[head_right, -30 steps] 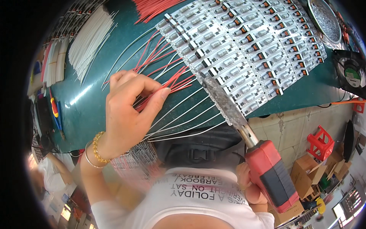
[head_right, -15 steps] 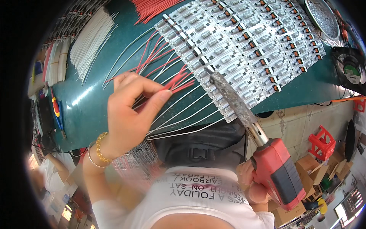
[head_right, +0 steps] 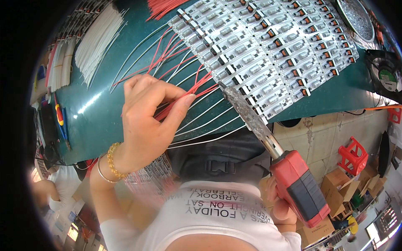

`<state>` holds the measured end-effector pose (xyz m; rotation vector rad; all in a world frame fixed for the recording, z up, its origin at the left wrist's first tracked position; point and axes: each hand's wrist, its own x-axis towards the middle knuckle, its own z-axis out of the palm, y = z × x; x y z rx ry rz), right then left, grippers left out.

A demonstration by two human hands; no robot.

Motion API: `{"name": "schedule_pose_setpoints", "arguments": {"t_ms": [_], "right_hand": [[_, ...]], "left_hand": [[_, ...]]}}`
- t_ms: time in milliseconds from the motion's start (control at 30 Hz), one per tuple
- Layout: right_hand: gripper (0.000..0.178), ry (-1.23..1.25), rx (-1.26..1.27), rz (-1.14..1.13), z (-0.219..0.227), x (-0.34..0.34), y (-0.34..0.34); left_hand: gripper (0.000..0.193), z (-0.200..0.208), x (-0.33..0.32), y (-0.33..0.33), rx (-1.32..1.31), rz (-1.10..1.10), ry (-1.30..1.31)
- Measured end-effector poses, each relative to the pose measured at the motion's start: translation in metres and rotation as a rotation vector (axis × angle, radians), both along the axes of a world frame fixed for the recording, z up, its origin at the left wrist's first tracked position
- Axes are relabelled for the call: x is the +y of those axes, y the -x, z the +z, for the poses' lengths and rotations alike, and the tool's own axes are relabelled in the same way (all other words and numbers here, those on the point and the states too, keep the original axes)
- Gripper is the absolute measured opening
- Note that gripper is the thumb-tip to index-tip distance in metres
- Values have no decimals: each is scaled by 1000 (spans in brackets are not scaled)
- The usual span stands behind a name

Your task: The person uses a soldering iron to attach white and red wires to a grid of electronic components on a workbench. They repeatedly pick up individual wires, place them into slots on the board, and apply heat to secure them.

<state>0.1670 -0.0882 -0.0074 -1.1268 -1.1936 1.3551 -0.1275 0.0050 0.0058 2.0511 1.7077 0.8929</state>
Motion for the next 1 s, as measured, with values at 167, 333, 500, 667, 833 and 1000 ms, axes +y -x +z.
{"name": "schedule_pose_setpoints", "arguments": {"t_ms": [167, 333, 500, 667, 833, 1000], "right_hand": [[84, 49, -24, 13, 19, 12, 17], [88, -18, 11, 68, 19, 16, 20], [93, 16, -19, 90, 17, 15, 18], [93, 26, -7, 3, 17, 13, 21], [95, 25, 6, -9, 10, 4, 0], [99, -4, -152, 46, -13, -24, -43]], "left_hand": [[11, -1, 1, -2, 4, 10, -15], [11, -2, 1, -2, 4, 8, -25], [9, -2, 0, -2, 7, 4, -17], [8, 1, 1, 1, -96, -18, -11], [10, 4, -5, -6, -143, 7, 42], [10, -3, -9, -16, -101, 24, 4]]}}
